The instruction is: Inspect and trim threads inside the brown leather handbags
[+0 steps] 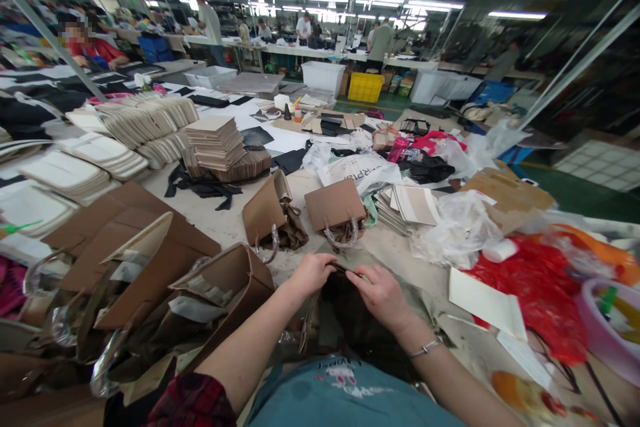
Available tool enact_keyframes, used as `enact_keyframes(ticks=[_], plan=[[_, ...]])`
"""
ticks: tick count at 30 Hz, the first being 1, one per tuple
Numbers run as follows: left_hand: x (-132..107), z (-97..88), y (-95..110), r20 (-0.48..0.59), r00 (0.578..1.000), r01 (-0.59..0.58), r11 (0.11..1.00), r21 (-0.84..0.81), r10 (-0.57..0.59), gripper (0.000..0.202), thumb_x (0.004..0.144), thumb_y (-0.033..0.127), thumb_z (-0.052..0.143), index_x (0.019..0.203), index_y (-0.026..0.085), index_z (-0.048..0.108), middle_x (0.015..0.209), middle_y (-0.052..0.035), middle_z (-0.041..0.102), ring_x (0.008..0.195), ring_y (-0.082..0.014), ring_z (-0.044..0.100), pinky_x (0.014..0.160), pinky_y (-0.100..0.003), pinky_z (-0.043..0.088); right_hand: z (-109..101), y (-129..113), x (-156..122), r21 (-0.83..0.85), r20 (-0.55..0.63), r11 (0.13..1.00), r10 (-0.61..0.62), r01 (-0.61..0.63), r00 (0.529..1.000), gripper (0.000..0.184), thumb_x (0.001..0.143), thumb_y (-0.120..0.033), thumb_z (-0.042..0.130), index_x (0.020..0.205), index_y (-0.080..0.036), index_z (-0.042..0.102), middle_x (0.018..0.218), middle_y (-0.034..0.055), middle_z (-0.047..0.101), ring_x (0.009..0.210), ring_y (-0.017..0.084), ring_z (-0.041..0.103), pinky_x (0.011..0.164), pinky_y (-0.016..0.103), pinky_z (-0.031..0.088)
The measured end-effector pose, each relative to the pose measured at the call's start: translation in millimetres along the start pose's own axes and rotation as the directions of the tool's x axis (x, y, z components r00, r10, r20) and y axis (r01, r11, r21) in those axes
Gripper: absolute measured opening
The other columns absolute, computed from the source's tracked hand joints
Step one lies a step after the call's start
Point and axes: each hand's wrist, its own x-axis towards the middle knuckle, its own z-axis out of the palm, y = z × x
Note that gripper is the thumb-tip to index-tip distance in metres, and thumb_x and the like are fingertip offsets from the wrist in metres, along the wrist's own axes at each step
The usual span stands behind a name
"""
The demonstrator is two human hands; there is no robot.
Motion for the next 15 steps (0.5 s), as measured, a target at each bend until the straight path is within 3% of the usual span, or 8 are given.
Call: enact_keyframes(ticks=[6,12,15], plan=[[0.1,2.4,-2.3,-0.008,1.0,0.001,0.999,-0.04,-0.001,0.025,0.08,0.018,0.057,0.103,0.019,0.069,0.102,-0.0043,0.07,0.092,-0.0189,0.065,0.089,-0.028,0.048,4.7,-2.1,4.9,0.072,-0.058,0.991,0.115,-0.11,0.992,0.019,0.091,-0.021,0.048,0.095,-0.019,0.067,0.092,0.007,0.059,0.088,0.019,0.051,0.081,0.035,0.042],[0.8,5.0,-6.0,-0.025,0.999,0.025,0.994,-0.104,-0.027,0.026,0.08,0.018,0.057,0.104,0.02,0.067,0.1,-0.0018,0.07,0.091,-0.0166,0.065,0.085,-0.025,0.049,6.9,-11.8,14.3,0.11,-0.113,0.979,0.181,-0.169,0.977,0.014,0.087,-0.016,0.052,0.083,-0.018,0.065,0.087,0.0046,0.058,0.088,0.018,0.05,0.098,0.041,0.033],[0.3,5.3,-5.7,-0.031,0.999,0.036,0.99,-0.136,-0.04,0.024,0.078,0.019,0.059,0.101,0.019,0.067,0.097,-0.0013,0.071,0.09,-0.0159,0.065,0.082,-0.023,0.049,10.5,-16.1,16.3,0.104,-0.155,0.97,0.234,-0.22,0.96,0.012,0.082,-0.012,0.053,0.076,-0.016,0.062,0.084,0.0049,0.057,0.084,0.018,0.05,0.091,0.037,0.038]])
